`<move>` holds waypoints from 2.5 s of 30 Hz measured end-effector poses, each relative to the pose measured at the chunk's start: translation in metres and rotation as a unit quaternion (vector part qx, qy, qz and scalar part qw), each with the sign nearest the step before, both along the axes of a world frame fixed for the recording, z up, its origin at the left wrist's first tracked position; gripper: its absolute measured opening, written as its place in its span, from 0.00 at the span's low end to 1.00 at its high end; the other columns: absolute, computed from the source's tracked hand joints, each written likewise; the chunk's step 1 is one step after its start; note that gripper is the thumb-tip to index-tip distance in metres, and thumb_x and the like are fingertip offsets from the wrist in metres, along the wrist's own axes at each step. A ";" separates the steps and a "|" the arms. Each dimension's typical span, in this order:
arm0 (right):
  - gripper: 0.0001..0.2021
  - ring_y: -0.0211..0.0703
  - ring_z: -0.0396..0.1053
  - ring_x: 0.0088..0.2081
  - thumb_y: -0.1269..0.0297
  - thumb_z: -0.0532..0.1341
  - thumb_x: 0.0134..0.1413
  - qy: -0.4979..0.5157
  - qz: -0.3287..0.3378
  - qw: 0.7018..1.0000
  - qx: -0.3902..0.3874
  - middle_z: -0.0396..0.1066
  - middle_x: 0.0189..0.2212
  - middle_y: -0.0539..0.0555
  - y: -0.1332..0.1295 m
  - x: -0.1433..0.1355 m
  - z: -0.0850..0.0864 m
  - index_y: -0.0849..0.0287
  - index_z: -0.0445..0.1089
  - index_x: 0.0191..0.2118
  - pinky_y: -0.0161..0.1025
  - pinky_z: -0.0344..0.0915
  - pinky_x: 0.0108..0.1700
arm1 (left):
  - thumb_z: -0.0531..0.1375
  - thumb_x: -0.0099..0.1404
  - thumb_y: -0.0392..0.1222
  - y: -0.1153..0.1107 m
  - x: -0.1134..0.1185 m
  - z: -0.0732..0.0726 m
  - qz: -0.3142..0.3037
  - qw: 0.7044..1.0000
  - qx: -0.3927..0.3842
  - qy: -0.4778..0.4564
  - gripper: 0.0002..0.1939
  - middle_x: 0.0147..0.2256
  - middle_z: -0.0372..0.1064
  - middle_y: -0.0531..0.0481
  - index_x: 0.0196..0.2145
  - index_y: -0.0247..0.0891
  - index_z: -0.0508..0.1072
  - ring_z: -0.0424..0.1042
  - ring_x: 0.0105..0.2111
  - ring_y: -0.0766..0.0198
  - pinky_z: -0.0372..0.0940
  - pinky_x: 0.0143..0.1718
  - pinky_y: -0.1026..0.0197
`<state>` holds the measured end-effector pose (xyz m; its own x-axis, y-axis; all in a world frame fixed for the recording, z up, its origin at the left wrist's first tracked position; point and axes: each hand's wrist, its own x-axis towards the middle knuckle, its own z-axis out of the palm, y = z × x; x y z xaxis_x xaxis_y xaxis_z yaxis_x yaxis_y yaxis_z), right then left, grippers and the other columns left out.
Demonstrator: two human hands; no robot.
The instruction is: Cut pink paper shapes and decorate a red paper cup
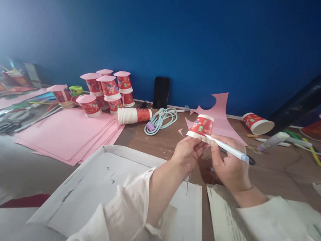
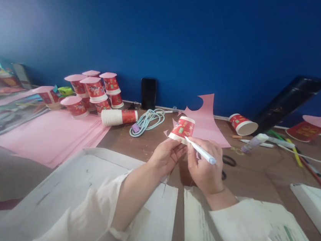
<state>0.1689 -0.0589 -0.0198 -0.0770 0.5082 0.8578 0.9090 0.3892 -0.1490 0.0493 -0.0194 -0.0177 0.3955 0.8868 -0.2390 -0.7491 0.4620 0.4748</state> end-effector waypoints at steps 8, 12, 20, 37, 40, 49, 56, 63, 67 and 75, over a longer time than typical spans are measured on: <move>0.07 0.50 0.75 0.38 0.71 0.61 0.57 -0.003 -0.002 1.000 0.010 0.77 0.35 0.60 -0.001 0.002 0.001 0.62 0.72 0.42 0.48 0.69 0.44 | 0.57 0.61 0.25 0.001 -0.002 0.005 0.014 1.000 -0.012 0.007 0.07 0.32 0.75 0.43 0.34 0.29 0.74 0.74 0.31 0.67 0.70 0.41 0.64; 0.07 0.50 0.75 0.37 0.70 0.61 0.57 0.002 -0.006 1.000 0.009 0.77 0.35 0.60 0.000 0.002 0.001 0.62 0.73 0.41 0.48 0.69 0.44 | 0.57 0.61 0.26 0.002 -0.002 0.002 0.017 1.000 -0.005 0.009 0.06 0.33 0.75 0.43 0.34 0.28 0.74 0.75 0.32 0.66 0.71 0.41 0.63; 0.07 0.51 0.74 0.38 0.70 0.61 0.57 -0.001 -0.016 1.000 0.007 0.77 0.35 0.60 -0.001 0.003 0.000 0.62 0.72 0.42 0.49 0.68 0.44 | 0.58 0.61 0.27 0.004 -0.002 0.000 0.012 1.000 -0.003 0.003 0.06 0.33 0.75 0.43 0.35 0.28 0.74 0.74 0.31 0.67 0.71 0.40 0.64; 0.07 0.50 0.74 0.38 0.70 0.60 0.57 0.005 -0.004 1.000 -0.005 0.77 0.35 0.59 0.000 0.001 0.001 0.61 0.72 0.42 0.48 0.68 0.45 | 0.64 0.56 0.26 0.002 -0.001 0.001 0.011 0.999 0.037 0.004 0.09 0.37 0.75 0.45 0.36 0.31 0.75 0.74 0.35 0.68 0.66 0.48 0.64; 0.07 0.50 0.74 0.38 0.70 0.60 0.58 0.005 -0.003 1.000 -0.005 0.77 0.35 0.59 0.000 0.000 0.001 0.61 0.72 0.42 0.48 0.68 0.45 | 0.63 0.57 0.26 0.003 -0.001 0.001 0.019 0.999 0.033 0.004 0.08 0.37 0.75 0.45 0.36 0.31 0.75 0.74 0.35 0.68 0.67 0.47 0.64; 0.08 0.50 0.74 0.38 0.69 0.60 0.58 0.000 -0.006 1.000 -0.009 0.77 0.36 0.58 -0.001 0.001 0.000 0.60 0.72 0.43 0.48 0.68 0.45 | 0.62 0.57 0.27 0.004 -0.003 0.001 0.010 0.999 0.028 0.016 0.07 0.36 0.75 0.45 0.35 0.31 0.75 0.74 0.35 0.68 0.67 0.47 0.63; 0.08 0.50 0.74 0.38 0.70 0.61 0.57 -0.014 -0.011 1.000 0.004 0.77 0.36 0.59 0.000 0.002 -0.001 0.61 0.72 0.43 0.47 0.68 0.45 | 0.63 0.56 0.25 0.004 -0.001 0.002 0.001 0.999 0.032 0.027 0.10 0.34 0.75 0.46 0.36 0.31 0.75 0.74 0.33 0.69 0.66 0.48 0.63; 0.07 0.49 0.74 0.39 0.69 0.60 0.58 -0.010 -0.008 1.000 -0.001 0.78 0.36 0.58 0.001 0.001 -0.001 0.60 0.72 0.43 0.47 0.67 0.46 | 0.61 0.56 0.24 0.004 -0.002 0.002 0.002 0.999 0.012 0.033 0.10 0.35 0.74 0.46 0.36 0.31 0.74 0.74 0.32 0.70 0.68 0.41 0.67; 0.07 0.49 0.74 0.38 0.69 0.61 0.58 -0.012 -0.008 1.000 -0.002 0.78 0.36 0.58 0.001 0.001 -0.001 0.60 0.72 0.43 0.47 0.67 0.46 | 0.61 0.56 0.24 0.004 -0.003 0.003 0.006 0.999 0.007 0.035 0.10 0.34 0.74 0.47 0.36 0.31 0.74 0.73 0.31 0.71 0.69 0.41 0.68; 0.06 0.49 0.74 0.37 0.69 0.60 0.58 -0.027 -0.001 1.000 -0.003 0.78 0.35 0.58 0.000 0.001 0.003 0.59 0.72 0.42 0.48 0.67 0.46 | 0.61 0.56 0.23 0.004 -0.003 0.003 0.012 0.999 0.002 0.033 0.09 0.33 0.74 0.47 0.35 0.31 0.74 0.73 0.31 0.70 0.69 0.44 0.65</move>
